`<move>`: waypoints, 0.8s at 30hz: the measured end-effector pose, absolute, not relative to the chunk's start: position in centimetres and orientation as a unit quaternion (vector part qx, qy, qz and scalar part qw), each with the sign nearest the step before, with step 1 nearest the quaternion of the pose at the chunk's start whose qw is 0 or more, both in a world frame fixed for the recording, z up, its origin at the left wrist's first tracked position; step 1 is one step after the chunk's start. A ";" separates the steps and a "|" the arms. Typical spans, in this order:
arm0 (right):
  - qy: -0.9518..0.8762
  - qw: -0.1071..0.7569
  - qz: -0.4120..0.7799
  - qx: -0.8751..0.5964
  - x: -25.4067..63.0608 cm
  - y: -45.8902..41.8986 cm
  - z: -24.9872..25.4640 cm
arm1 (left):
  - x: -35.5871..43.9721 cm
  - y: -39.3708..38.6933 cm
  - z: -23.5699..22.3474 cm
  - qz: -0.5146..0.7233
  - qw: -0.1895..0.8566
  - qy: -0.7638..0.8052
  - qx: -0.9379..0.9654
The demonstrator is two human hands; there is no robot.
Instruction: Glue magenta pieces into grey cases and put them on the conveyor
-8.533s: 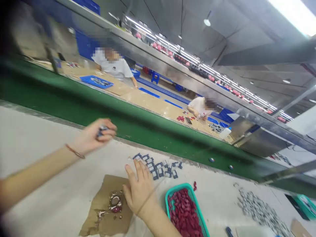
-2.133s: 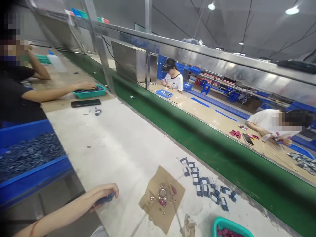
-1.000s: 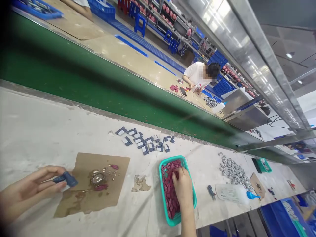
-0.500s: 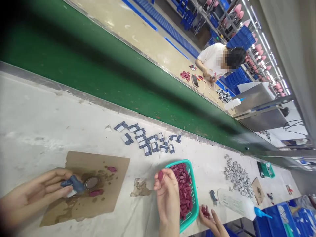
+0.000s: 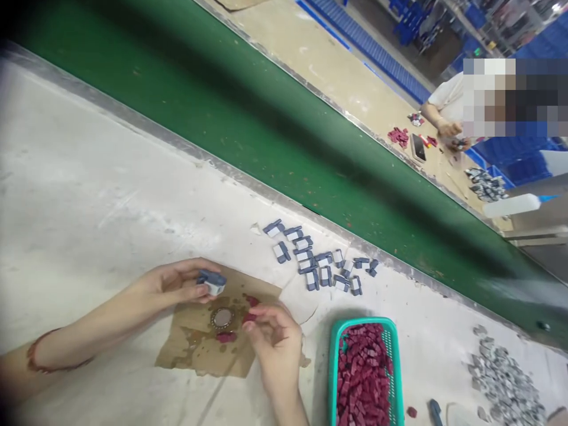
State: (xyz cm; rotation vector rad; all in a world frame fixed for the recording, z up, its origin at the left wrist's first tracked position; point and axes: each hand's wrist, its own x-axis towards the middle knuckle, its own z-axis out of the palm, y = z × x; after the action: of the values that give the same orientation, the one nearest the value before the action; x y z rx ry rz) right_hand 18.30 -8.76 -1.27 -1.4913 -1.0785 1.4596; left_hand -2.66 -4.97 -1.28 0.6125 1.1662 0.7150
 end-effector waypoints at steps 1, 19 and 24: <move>-0.472 0.379 0.545 -0.580 17.9 -8.8 -1.4 | -2.7 -5.0 -1.6 0.331 0.735 0.523 0.276; -0.815 0.283 0.284 -0.419 16.7 -8.9 -2.6 | -2.8 -5.5 -3.6 0.386 0.756 0.436 0.298; -0.728 0.329 0.361 -0.481 17.5 -8.5 -2.3 | -3.0 -6.2 -3.6 0.368 0.702 0.459 0.402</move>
State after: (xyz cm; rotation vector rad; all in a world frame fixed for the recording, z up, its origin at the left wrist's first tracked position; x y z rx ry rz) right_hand 17.50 -8.52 -2.28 -1.2589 -1.9045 0.9455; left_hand -2.99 -6.15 -3.57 0.8947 1.0215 0.8191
